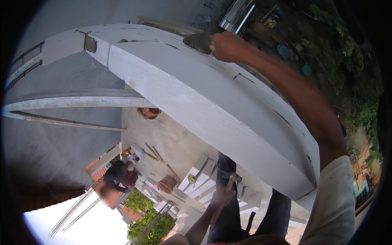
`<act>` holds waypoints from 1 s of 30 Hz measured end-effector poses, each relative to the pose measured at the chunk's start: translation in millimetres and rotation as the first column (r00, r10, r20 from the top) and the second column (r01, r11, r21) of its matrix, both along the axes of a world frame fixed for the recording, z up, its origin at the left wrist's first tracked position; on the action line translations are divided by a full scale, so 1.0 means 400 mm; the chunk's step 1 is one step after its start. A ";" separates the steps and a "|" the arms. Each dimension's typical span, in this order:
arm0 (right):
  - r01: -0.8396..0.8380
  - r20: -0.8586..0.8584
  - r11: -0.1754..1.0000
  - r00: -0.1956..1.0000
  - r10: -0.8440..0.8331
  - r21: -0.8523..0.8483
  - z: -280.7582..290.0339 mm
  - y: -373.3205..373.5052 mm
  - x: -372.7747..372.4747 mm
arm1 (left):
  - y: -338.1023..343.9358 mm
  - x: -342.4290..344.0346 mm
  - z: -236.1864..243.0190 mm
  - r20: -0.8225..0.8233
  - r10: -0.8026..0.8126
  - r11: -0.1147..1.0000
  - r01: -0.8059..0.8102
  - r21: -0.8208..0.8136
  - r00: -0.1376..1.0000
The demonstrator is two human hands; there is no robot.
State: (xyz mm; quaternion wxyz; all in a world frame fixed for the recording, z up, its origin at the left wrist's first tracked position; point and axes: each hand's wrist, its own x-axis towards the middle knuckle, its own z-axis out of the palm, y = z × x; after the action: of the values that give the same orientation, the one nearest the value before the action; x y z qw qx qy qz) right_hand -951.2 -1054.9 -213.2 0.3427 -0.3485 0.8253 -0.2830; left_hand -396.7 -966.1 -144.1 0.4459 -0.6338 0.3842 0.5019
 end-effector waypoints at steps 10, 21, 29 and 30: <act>0.035 -0.039 0.855 0.997 -0.064 -0.517 0.240 -0.061 0.023 | -0.025 -0.013 0.000 0.011 -0.033 0.999 0.033 0.031 0.999; 0.064 0.041 0.926 0.995 -0.086 0.372 -0.085 1.038 0.105 | 0.040 0.014 -0.054 0.005 -0.075 0.997 0.075 -0.014 0.997; -0.084 0.104 0.156 0.987 -0.124 0.984 0.182 2.139 0.555 | 0.080 0.023 -0.089 0.001 -0.109 0.991 0.109 -0.082 0.994; -0.179 0.182 0.041 0.980 -0.077 0.983 0.207 2.230 0.603 | 0.085 0.024 -0.096 -0.002 -0.191 0.976 0.189 -0.105 0.982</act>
State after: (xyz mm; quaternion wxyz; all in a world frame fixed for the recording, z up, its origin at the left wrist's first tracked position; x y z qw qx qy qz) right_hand -710.1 -162.8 -130.4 0.5726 -0.0156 0.7421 0.3480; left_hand -387.3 -932.3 -182.6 0.4557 -0.6136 0.4715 0.4400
